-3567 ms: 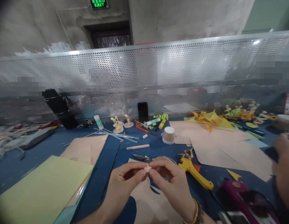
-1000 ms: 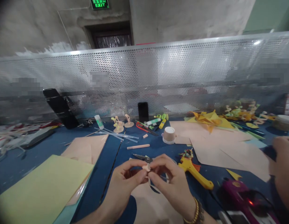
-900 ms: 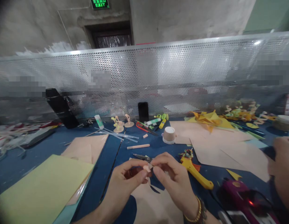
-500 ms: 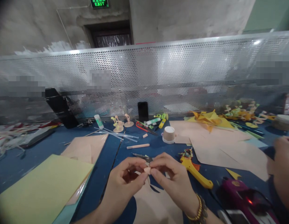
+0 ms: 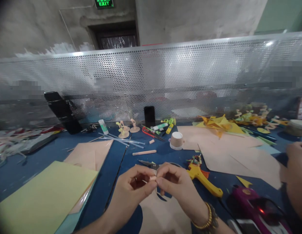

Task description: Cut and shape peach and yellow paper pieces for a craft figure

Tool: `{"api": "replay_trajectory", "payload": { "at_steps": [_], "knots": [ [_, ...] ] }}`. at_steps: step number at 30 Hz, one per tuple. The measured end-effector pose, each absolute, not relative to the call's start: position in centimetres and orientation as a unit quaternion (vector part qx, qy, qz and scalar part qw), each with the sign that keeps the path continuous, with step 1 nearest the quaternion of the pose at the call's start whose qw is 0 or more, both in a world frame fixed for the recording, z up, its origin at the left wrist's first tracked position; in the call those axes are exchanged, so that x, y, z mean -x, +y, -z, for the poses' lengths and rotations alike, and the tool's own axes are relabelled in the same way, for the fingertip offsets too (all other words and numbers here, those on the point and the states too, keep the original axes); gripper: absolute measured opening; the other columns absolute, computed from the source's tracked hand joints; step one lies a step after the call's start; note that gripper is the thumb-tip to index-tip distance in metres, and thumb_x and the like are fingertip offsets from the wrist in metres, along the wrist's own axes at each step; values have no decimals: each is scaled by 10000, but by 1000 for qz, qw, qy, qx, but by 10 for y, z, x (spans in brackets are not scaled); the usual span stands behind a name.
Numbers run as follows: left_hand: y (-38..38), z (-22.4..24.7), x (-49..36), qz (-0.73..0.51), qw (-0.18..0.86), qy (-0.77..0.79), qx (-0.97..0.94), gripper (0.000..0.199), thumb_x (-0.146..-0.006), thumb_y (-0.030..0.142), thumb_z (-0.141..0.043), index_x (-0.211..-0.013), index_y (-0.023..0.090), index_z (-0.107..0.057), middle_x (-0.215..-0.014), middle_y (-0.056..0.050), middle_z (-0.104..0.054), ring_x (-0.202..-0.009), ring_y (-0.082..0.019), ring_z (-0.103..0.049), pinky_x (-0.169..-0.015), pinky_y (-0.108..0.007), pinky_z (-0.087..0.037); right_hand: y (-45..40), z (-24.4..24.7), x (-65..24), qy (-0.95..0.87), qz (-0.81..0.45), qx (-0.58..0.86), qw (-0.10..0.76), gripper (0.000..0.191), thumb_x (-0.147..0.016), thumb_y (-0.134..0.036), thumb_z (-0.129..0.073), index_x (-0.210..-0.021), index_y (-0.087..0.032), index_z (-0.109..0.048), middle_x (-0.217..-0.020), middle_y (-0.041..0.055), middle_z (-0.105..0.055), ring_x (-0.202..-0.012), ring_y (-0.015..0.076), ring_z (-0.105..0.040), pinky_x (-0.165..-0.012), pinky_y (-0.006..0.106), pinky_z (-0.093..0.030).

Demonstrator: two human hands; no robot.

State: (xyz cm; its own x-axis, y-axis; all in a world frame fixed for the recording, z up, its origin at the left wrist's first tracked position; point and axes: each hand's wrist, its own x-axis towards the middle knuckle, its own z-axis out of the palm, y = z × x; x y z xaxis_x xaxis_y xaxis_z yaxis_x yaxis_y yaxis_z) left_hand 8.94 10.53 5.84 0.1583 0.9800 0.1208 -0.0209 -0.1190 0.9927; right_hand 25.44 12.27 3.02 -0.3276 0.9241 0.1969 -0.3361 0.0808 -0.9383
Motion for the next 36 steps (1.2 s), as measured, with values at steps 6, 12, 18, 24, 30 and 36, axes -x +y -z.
{"api": "replay_trajectory", "payload": {
  "at_steps": [6, 12, 18, 24, 30, 36],
  "knots": [
    [104, -64, -91, -494, 528, 420, -548, 44, -704, 176, -743, -745, 168, -729, -701, -13, -689, -614, -106, -596, -568, -186, -469, 124, -36, -254, -461, -701, 262, 477, 197, -720, -310, -795, -690, -154, -678, -681, -19, -567, -482, 54, -500, -467, 190, -412],
    [105, -60, -91, -516, 553, 416, -505, 196, -688, 201, -783, -870, 190, -711, -738, -5, -714, -646, -110, -636, -606, -184, -494, 121, -37, -252, -470, -687, 274, 482, 220, -765, -330, -759, -701, -150, -652, -629, -25, -559, -489, 65, -512, -466, 188, -423],
    [107, -54, -92, -530, 543, 428, -491, 148, -681, 206, -790, -757, 179, -666, -685, 6, -704, -629, -102, -636, -593, -171, -481, 120, -28, -251, -491, -640, 297, 510, 206, -830, -344, -701, -765, -161, -634, -597, -29, -586, -497, 65, -527, -484, 178, -416],
    [107, -60, -93, -538, 524, 448, -486, 92, -674, 222, -781, -707, 176, -709, -670, 0, -704, -593, -96, -612, -558, -166, -470, 120, -25, -249, -506, -609, 320, 520, 213, -842, -361, -684, -779, -170, -615, -594, -31, -596, -516, 79, -552, -494, 188, -423],
    [106, -60, -93, -539, 508, 453, -495, 63, -673, 221, -771, -693, 185, -723, -676, -7, -716, -596, -110, -623, -548, -174, -477, 118, -30, -248, -516, -574, 352, 529, 261, -810, -406, -702, -754, -169, -607, -564, -33, -590, -495, 88, -546, -507, 212, -435],
    [107, -54, -92, -537, 524, 451, -484, 125, -659, 220, -795, -732, 186, -700, -685, 0, -725, -620, -117, -650, -584, -184, -498, 115, -32, -245, -532, -548, 372, 528, 289, -799, -431, -698, -726, -170, -600, -549, -37, -573, -489, 92, -543, -513, 220, -447]
  ]
}}
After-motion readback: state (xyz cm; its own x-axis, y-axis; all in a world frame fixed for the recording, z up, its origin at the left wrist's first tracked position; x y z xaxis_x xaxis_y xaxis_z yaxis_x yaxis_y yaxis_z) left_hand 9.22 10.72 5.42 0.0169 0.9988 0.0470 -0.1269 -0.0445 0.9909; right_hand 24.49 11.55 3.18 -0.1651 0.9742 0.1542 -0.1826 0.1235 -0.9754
